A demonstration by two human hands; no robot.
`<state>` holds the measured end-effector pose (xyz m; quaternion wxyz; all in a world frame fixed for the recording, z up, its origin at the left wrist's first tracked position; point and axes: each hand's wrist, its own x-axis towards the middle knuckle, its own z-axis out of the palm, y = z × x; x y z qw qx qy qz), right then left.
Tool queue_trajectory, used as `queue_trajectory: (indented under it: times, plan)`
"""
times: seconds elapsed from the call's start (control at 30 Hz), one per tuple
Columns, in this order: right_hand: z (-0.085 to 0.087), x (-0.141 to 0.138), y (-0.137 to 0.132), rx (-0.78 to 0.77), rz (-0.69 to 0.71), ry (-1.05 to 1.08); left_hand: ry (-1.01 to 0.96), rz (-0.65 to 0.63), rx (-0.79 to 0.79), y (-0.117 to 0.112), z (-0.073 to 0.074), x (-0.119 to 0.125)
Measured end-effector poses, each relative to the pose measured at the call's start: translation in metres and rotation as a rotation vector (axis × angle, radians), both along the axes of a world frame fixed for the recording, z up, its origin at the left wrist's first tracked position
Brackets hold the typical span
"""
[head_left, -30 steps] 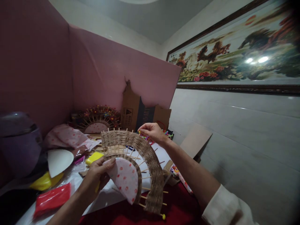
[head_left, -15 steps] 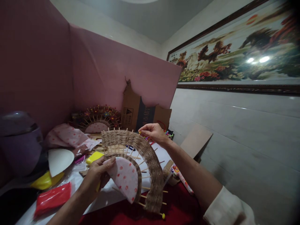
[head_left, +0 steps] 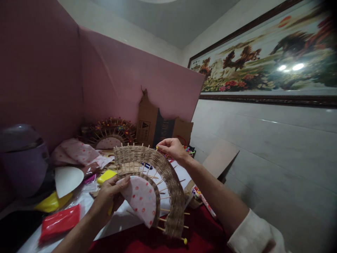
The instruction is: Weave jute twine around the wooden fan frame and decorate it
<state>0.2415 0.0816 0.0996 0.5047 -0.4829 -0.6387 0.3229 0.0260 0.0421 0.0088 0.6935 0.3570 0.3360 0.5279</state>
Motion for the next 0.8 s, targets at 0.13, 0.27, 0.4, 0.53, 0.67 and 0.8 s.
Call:
queue_trajectory:
  times: [0.13,0.27,0.4,0.53,0.67,0.8]
  plan:
    - [0.0,-0.001,0.0,0.011,0.001,-0.026,0.003,-0.005,0.017,0.0,0.0,0.0]
    - [0.002,0.001,0.0,0.114,-0.006,-0.127,0.035,0.011,0.012,-0.001,0.0,-0.001]
    - [0.003,0.002,-0.001,0.189,0.019,-0.166,0.02,0.007,0.018,-0.001,0.001,0.0]
    - [0.002,0.001,-0.003,0.248,0.02,-0.21,0.023,0.008,0.028,0.001,-0.001,-0.001]
    - [0.0,0.001,-0.006,0.309,-0.051,-0.325,0.045,0.008,0.041,0.002,-0.004,-0.001]
    - [0.001,-0.004,-0.011,0.313,-0.142,-0.391,0.047,-0.006,0.047,0.001,-0.003,-0.001]
